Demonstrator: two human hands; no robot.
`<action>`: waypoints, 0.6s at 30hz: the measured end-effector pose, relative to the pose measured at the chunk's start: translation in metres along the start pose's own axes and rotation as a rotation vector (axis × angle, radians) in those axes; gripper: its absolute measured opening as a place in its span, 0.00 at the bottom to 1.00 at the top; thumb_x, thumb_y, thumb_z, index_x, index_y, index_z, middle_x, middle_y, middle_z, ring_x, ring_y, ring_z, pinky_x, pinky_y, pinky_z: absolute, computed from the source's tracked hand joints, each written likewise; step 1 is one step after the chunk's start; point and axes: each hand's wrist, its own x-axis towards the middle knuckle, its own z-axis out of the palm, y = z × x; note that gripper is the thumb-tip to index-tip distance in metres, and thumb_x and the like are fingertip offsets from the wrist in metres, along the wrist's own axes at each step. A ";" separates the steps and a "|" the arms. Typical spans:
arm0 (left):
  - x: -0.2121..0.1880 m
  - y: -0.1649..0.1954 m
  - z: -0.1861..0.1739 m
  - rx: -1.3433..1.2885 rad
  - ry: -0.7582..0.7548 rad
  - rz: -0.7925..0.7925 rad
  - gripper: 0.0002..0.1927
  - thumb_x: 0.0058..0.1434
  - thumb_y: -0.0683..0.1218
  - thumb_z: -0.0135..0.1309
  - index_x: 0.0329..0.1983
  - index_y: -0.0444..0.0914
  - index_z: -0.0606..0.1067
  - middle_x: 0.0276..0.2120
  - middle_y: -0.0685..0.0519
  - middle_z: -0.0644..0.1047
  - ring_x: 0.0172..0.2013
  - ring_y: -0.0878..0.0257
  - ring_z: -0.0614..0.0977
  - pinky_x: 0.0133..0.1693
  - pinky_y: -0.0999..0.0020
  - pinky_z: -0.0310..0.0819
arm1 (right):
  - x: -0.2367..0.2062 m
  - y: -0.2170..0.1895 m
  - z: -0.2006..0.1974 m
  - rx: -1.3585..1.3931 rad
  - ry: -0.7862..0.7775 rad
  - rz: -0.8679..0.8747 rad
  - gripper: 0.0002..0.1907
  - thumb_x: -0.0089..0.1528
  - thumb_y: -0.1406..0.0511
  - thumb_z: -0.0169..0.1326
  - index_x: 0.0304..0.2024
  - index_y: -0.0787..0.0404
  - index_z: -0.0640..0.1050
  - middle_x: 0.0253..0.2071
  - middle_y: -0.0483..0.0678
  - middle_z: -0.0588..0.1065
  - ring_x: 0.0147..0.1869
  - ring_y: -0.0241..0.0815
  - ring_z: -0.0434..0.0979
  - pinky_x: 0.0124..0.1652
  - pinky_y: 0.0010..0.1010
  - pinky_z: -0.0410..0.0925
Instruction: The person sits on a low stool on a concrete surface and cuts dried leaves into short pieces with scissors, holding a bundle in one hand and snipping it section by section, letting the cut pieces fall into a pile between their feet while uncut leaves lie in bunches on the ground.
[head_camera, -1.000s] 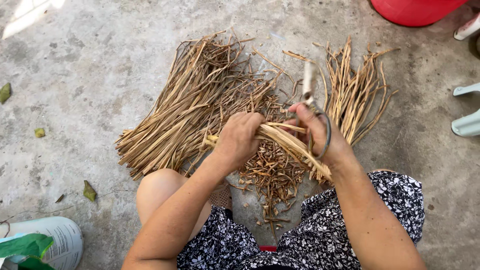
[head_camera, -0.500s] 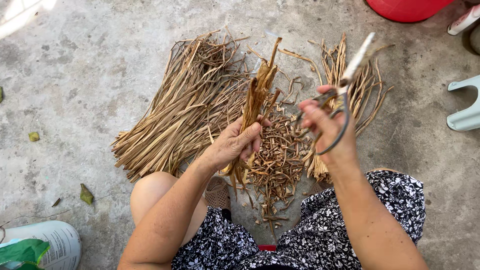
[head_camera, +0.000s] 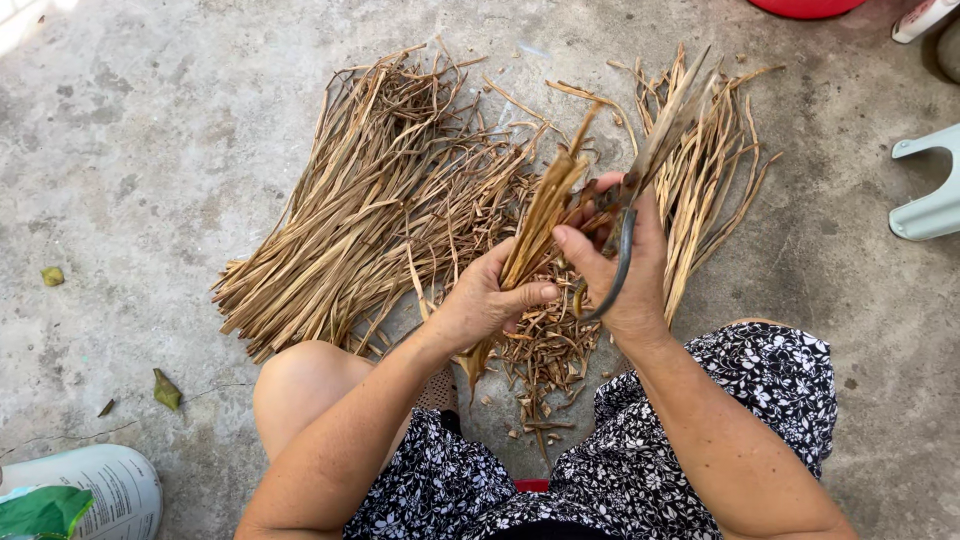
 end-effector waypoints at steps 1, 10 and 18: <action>0.001 0.000 -0.002 -0.014 -0.007 0.016 0.18 0.63 0.48 0.61 0.53 0.42 0.71 0.25 0.62 0.71 0.20 0.75 0.72 0.20 0.79 0.67 | 0.003 0.000 -0.002 0.013 0.010 0.014 0.25 0.64 0.74 0.62 0.60 0.59 0.67 0.47 0.43 0.73 0.49 0.32 0.76 0.47 0.24 0.73; 0.001 0.007 -0.016 -0.328 0.037 -0.011 0.13 0.67 0.46 0.59 0.51 0.36 0.74 0.29 0.54 0.78 0.20 0.73 0.73 0.22 0.81 0.67 | 0.016 -0.004 -0.020 0.114 -0.038 0.126 0.24 0.64 0.69 0.62 0.59 0.58 0.68 0.46 0.49 0.79 0.49 0.36 0.80 0.45 0.26 0.74; -0.001 0.023 -0.051 -0.431 0.180 0.151 0.12 0.66 0.43 0.60 0.50 0.35 0.76 0.30 0.52 0.80 0.22 0.70 0.75 0.24 0.79 0.69 | 0.028 0.000 -0.045 -0.115 -0.186 0.134 0.27 0.62 0.57 0.64 0.59 0.57 0.70 0.50 0.46 0.78 0.54 0.35 0.77 0.55 0.30 0.73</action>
